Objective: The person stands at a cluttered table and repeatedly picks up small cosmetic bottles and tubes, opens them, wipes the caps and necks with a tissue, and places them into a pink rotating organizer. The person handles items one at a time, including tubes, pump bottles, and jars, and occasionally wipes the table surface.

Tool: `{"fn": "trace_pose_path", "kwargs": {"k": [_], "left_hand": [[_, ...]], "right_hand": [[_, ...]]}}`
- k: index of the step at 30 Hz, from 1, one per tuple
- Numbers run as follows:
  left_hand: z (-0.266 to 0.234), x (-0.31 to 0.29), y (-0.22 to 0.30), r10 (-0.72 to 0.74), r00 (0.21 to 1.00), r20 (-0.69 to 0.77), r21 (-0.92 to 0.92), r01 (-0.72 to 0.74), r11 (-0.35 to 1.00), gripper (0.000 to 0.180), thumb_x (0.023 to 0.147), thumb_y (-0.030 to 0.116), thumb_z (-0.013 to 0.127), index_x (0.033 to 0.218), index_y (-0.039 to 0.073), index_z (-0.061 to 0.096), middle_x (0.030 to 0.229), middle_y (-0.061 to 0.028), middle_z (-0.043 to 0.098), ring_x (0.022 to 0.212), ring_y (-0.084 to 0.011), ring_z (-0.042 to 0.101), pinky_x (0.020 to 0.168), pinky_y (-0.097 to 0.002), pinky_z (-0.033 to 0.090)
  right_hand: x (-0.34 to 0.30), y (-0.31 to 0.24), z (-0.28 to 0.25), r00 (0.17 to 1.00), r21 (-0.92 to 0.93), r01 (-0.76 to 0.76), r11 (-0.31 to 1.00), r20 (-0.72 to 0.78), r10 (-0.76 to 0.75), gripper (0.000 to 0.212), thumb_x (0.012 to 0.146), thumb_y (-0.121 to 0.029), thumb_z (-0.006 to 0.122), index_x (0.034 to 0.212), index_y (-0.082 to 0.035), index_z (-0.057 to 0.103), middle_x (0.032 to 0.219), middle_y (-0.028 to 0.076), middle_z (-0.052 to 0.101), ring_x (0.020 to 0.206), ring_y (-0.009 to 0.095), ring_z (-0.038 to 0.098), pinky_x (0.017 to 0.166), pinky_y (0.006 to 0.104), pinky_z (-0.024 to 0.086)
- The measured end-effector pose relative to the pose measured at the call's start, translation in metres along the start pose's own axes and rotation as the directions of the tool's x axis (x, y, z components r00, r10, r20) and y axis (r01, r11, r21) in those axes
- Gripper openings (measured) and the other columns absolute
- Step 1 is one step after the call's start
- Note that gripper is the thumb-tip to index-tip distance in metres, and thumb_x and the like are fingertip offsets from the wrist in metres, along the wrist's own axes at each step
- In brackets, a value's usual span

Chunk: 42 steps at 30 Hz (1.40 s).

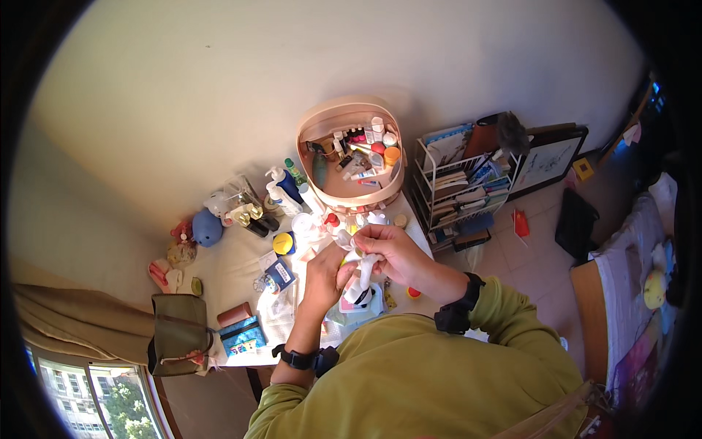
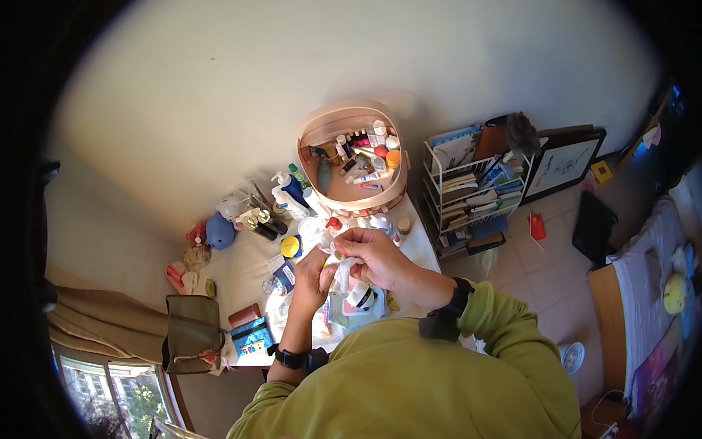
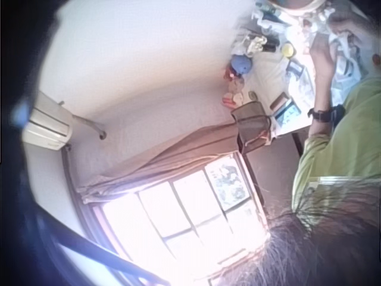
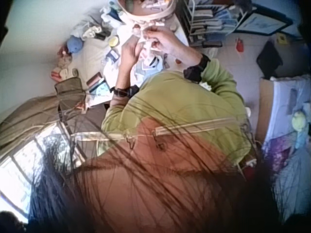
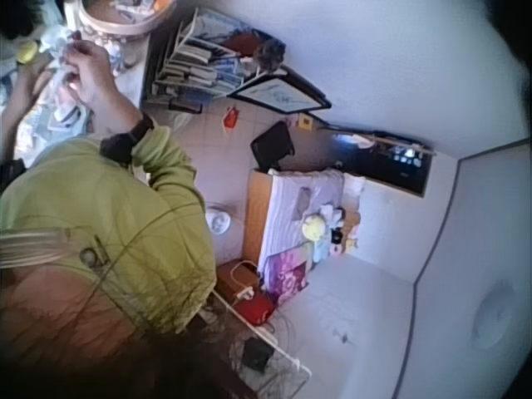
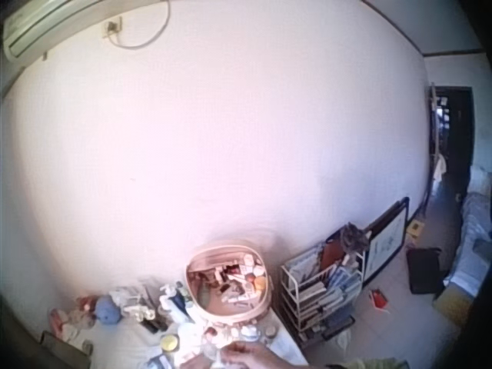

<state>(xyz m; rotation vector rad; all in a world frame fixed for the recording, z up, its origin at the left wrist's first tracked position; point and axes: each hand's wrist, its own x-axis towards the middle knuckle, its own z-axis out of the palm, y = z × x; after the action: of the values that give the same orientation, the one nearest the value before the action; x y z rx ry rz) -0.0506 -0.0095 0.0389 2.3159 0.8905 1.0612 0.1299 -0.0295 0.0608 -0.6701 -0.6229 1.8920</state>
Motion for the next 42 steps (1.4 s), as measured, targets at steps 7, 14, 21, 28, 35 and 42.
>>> {"fn": "trace_pose_path", "kwargs": {"k": [7, 14, 21, 28, 35, 42], "left_hand": [[0.013, 0.000, 0.001, -0.062, 0.997, 0.045, -0.080, 0.066, 0.995, 0.028, 0.090, 0.026, 0.058, 0.100, 0.001, 0.060, 0.084, -0.0196, 0.059, 0.075, -0.0387, 0.059, 0.066, -0.0401, 0.048], [0.028, 0.002, -0.015, -0.267, 0.963, 0.043, -0.247, 0.269, 0.931, 0.023, 0.090, 0.018, 0.060, 0.103, -0.001, 0.055, 0.083, -0.0125, 0.057, 0.074, -0.0235, 0.058, 0.071, -0.0323, 0.047], [0.072, -0.027, -0.096, -0.442, 0.844, 0.304, -0.201, 0.510, 0.836, 0.028, 0.089, 0.015, 0.062, 0.112, 0.003, 0.051, 0.088, -0.0160, 0.064, 0.086, -0.0260, 0.067, 0.073, -0.0335, 0.051], [0.157, -0.047, -0.135, -0.302, 0.730, 0.613, -0.141, 0.478, 0.867, 0.029, 0.075, 0.009, 0.072, 0.102, 0.005, 0.062, 0.091, -0.0093, 0.064, 0.079, -0.0207, 0.063, 0.075, -0.0302, 0.050], [0.193, -0.050, -0.147, -0.130, 0.640, 0.758, -0.112, 0.323, 0.940, 0.026, 0.072, 0.006, 0.070, 0.097, 0.007, 0.061, 0.096, -0.0110, 0.058, 0.093, -0.0299, 0.059, 0.081, -0.0372, 0.048], [0.196, -0.046, -0.144, -0.008, 0.653, 0.757, -0.128, 0.160, 0.979, 0.025, 0.073, 0.007, 0.067, 0.097, 0.010, 0.061, 0.099, -0.0114, 0.056, 0.093, -0.0333, 0.059, 0.078, -0.0399, 0.048]], "right_hand": [[0.003, 0.012, -0.028, 0.952, -0.415, 0.301, 0.859, 0.079, -0.296, 0.008, 0.092, -0.010, 0.060, 0.094, -0.003, 0.060, 0.080, -0.003, 0.059, 0.068, 0.001, 0.050, 0.058, 0.0171, 0.040], [0.015, 0.033, -0.081, 0.946, -0.317, 0.150, 0.936, -0.231, -0.229, 0.017, 0.090, -0.014, 0.062, 0.102, -0.002, 0.064, 0.089, 0.001, 0.063, 0.078, 0.007, 0.056, 0.071, 0.0213, 0.045], [-0.010, 0.009, -0.159, 0.822, -0.317, 0.373, 0.872, -0.322, -0.470, 0.012, 0.092, -0.008, 0.057, 0.101, -0.003, 0.061, 0.092, 0.005, 0.064, 0.084, 0.011, 0.062, 0.077, 0.0252, 0.049], [-0.057, 0.040, -0.207, 0.775, -0.298, 0.310, 0.903, -0.470, -0.422, 0.013, 0.088, -0.002, 0.061, 0.101, -0.001, 0.058, 0.092, 0.006, 0.063, 0.085, 0.016, 0.063, 0.078, 0.0279, 0.050], [-0.082, 0.059, -0.225, 0.733, -0.211, 0.308, 0.928, -0.570, -0.372, 0.018, 0.089, -0.003, 0.060, 0.106, -0.001, 0.056, 0.099, 0.008, 0.062, 0.086, 0.017, 0.064, 0.079, 0.0293, 0.051], [-0.072, 0.065, -0.226, 0.813, -0.050, 0.299, 0.953, -0.509, -0.282, 0.023, 0.097, -0.017, 0.050, 0.114, -0.002, 0.056, 0.105, 0.009, 0.063, 0.092, 0.019, 0.064, 0.083, 0.0321, 0.050]]}}
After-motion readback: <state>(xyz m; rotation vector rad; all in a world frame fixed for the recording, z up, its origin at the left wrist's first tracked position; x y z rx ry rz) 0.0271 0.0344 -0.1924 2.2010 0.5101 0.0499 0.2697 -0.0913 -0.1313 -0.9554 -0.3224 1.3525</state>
